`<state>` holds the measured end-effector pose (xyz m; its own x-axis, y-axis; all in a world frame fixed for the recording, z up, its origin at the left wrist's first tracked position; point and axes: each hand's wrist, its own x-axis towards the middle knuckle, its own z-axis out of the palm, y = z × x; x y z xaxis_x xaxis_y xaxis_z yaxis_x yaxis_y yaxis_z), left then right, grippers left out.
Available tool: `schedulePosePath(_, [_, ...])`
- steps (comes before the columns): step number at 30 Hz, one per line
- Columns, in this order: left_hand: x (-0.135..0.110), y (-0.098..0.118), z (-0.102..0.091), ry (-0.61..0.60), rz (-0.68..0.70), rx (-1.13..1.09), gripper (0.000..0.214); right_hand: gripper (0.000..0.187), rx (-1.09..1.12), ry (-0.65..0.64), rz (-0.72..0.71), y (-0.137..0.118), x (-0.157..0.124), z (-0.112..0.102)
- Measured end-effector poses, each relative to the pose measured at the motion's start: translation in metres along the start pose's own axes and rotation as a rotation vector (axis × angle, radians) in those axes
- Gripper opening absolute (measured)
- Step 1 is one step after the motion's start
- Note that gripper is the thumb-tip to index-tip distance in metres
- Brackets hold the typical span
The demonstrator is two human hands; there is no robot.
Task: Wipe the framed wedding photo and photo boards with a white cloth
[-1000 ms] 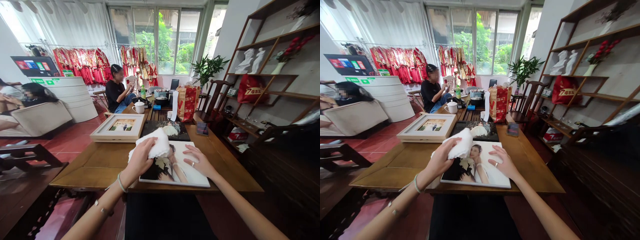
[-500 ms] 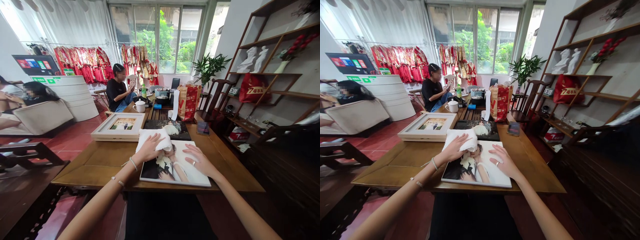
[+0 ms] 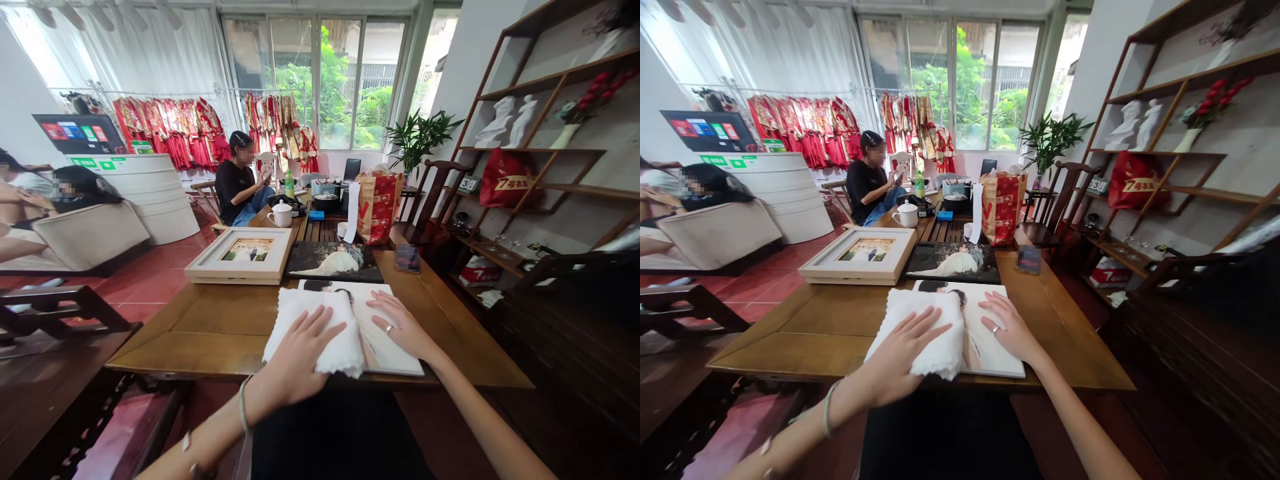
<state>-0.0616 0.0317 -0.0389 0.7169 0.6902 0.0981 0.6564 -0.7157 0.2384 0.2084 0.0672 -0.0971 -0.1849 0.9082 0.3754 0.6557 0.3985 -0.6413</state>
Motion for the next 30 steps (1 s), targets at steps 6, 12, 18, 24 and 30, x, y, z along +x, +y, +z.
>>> schedulePosePath(6, [0.076,-0.049,-0.006,0.089,-0.049,0.046,0.064,0.037,0.043,0.068,0.039,0.001,0.002,0.002])
schedulePosePath(12, [0.085,-0.043,0.000,0.117,-0.094,0.044,0.053,0.039,0.136,0.240,0.153,0.020,0.002,0.003])
schedulePosePath(18, [0.025,0.005,0.007,0.061,-0.084,-0.021,0.071,0.037,0.202,0.237,0.168,0.031,0.001,0.003])
schedulePosePath(24, [-0.005,0.040,0.012,0.022,-0.096,-0.065,0.077,0.037,0.248,0.260,0.153,0.030,-0.001,0.003])
schedulePosePath(30, [0.043,0.002,0.008,0.108,-0.114,0.004,0.064,0.042,0.253,0.230,0.164,0.026,-0.001,0.002])
